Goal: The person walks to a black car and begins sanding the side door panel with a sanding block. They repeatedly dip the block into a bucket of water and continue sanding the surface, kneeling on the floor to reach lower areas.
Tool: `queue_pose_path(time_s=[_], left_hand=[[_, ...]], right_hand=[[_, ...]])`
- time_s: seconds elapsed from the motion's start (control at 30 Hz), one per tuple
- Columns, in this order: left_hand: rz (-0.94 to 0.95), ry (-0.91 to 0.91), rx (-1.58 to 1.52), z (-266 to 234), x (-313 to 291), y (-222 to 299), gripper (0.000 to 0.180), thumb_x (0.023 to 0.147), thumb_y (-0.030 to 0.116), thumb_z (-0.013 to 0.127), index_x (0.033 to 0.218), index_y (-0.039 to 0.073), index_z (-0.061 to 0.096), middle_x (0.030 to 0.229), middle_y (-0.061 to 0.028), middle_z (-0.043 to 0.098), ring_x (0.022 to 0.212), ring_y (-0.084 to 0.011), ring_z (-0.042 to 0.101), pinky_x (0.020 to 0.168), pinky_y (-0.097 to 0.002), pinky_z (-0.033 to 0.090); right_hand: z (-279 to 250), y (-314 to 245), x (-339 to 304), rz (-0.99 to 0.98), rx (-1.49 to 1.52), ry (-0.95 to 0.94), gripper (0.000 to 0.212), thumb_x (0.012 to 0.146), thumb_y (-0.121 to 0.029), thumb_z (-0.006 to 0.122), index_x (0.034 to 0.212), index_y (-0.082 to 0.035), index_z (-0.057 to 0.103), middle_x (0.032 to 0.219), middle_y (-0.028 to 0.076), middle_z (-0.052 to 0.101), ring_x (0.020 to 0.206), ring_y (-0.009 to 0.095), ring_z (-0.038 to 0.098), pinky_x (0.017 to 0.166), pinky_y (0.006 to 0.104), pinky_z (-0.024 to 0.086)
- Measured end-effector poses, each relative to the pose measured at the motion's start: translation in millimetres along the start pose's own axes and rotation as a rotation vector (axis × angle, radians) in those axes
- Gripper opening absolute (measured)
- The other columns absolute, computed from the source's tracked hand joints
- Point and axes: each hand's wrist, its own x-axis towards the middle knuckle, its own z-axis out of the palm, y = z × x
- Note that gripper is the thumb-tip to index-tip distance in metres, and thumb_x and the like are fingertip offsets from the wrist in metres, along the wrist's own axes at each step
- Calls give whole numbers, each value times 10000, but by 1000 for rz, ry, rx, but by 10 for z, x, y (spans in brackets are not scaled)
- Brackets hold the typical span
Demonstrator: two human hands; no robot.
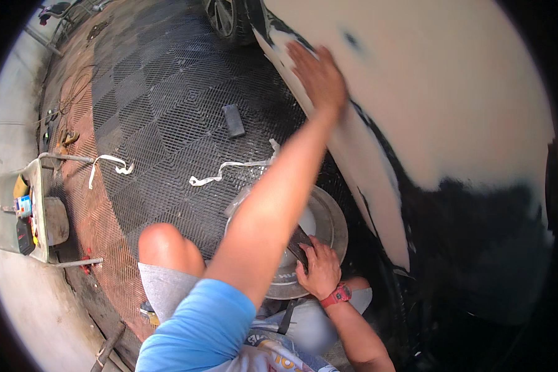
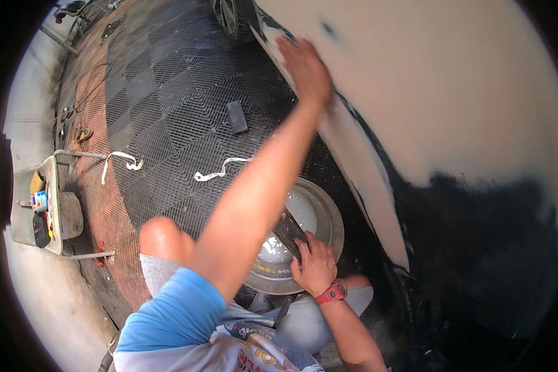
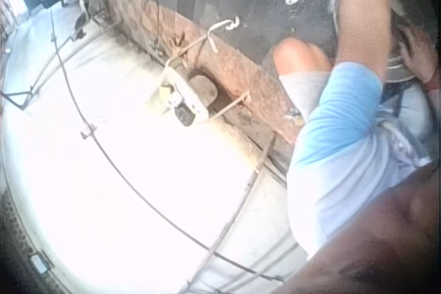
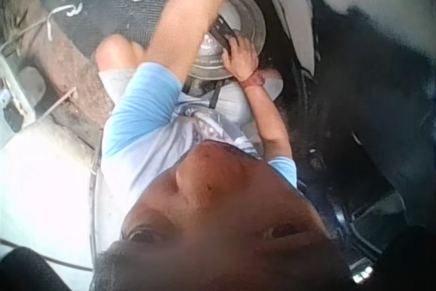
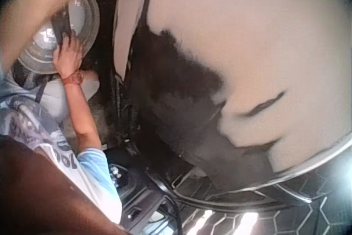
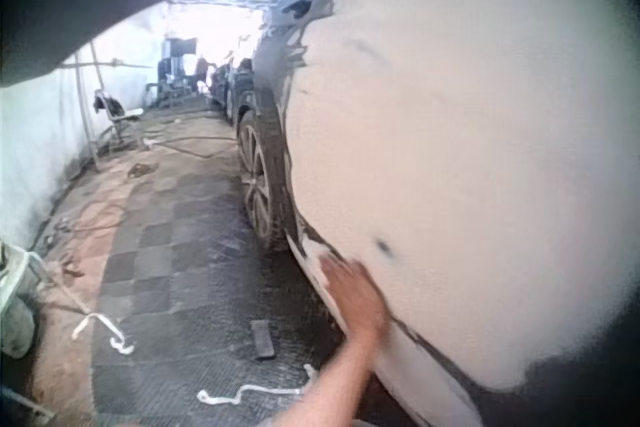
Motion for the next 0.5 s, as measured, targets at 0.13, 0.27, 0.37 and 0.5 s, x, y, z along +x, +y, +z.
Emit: queue_pose_path(time_s=[0.13,0.27,0.37,0.5], left_hand=[[-28,20,-75,-225,843,-212,913,1147,607,225,1693,-105,52,1791,-302,48,1681,-403,39,1349,-560,29],[23,2,-18,-129,429,-147,901,1155,588,191,1675,-140,78,1782,-322,68,1675,-422,45,1353,-527,37],[95,-8,96,-34,-308,-162,843,1172,523,214,1678,-135,70,1783,-323,56,1673,-432,37,1351,-532,41],[136,-39,98,9,-1157,23,820,1162,474,299,1704,-82,37,1791,-314,28,1674,-451,17,1333,-587,20]], right_hand=[[25,31,20,-31,26,43,462,864,-238,720,1290,-65,676,1457,209,607,1212,403,629,1041,523,498],[9,32,23,-12,22,48,457,865,-229,719,1288,-62,673,1453,209,608,1206,404,628,1041,523,498],[17,41,9,-26,24,45,456,872,-228,710,1291,-53,668,1456,218,599,1204,405,623,1045,526,491],[53,66,-28,3,-3,-13,476,881,-241,698,1308,-34,654,1466,234,584,1216,411,611,1064,528,472]])
